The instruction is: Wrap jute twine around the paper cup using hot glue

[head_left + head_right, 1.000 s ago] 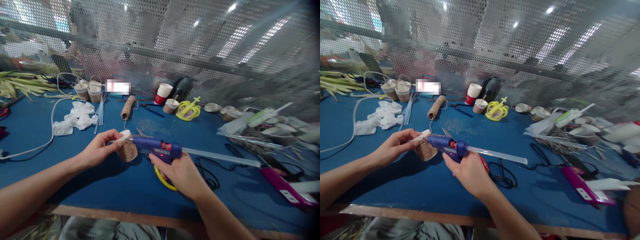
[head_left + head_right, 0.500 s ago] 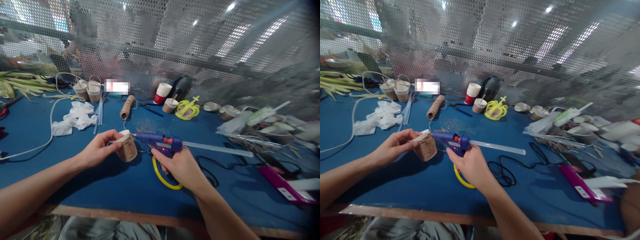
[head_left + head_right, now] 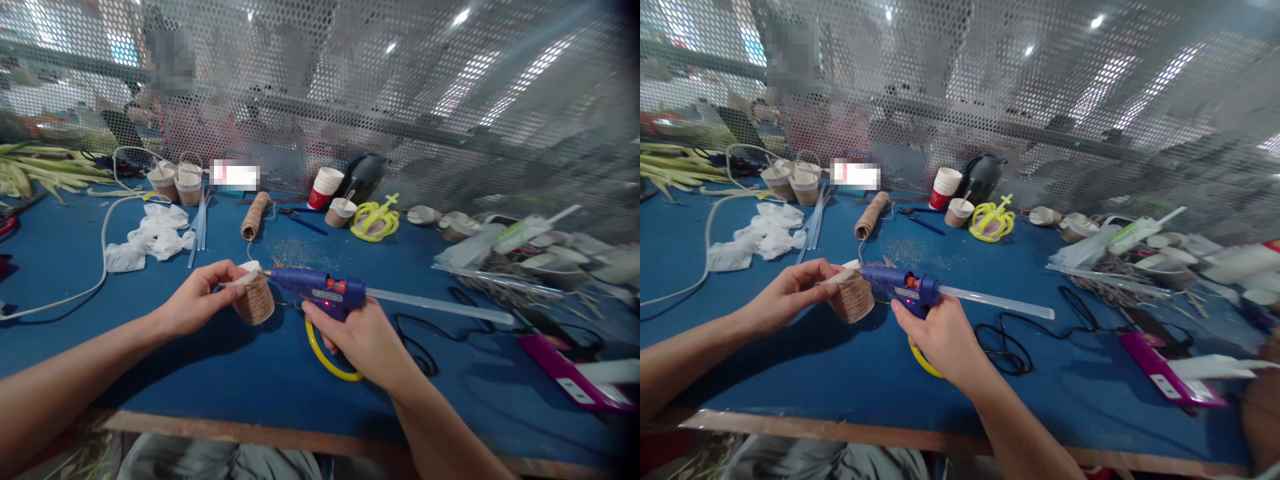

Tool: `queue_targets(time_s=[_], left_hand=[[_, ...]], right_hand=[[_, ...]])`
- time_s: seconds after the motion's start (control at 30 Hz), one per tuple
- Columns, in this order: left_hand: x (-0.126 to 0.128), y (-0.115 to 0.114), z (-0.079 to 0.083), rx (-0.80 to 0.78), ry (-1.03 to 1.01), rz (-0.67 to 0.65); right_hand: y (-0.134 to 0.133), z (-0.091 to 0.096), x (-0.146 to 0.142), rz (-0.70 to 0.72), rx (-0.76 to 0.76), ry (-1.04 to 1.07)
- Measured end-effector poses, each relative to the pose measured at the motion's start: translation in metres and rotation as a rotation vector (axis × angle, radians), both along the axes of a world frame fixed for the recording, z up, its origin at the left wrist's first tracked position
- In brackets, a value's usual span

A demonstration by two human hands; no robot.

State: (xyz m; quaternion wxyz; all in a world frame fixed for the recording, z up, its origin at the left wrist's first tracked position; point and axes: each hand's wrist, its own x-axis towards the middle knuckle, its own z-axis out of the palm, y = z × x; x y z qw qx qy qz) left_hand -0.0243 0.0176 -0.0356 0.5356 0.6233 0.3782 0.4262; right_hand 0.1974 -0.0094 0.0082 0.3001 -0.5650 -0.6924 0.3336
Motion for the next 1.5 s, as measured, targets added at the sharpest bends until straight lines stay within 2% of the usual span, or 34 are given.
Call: queue_targets(time_s=[0.23, 0.47, 0.73, 0.9, 1.17, 1.33, 1.5], left_hand=[[0.000, 0.000, 0.001, -0.013, -0.008, 0.008], [0.000, 0.000, 0.000, -0.012, -0.007, -0.011], [0.000, -0.001, 0.002, -0.010, -0.005, 0.010], [0.002, -0.001, 0.003, -0.028, -0.030, 0.012], [0.001, 0.001, 0.001, -0.029, -0.009, 0.013], [0.001, 0.001, 0.001, -0.008, 0.007, 0.009], [0.001, -0.001, 0.002, -0.002, 0.019, 0.001]], right_hand=[[-0.001, 0.001, -0.001, -0.017, -0.029, -0.080], [0.001, -0.001, 0.001, -0.001, 0.032, -0.071], [-0.004, 0.001, -0.002, -0.053, -0.065, -0.110], [-0.005, 0.001, -0.003, -0.031, -0.017, -0.078], [-0.007, 0.003, -0.006, 0.003, -0.066, -0.065], [-0.007, 0.005, -0.008, 0.044, 0.025, -0.077], [-0.009, 0.004, -0.008, 0.066, 0.011, -0.083]])
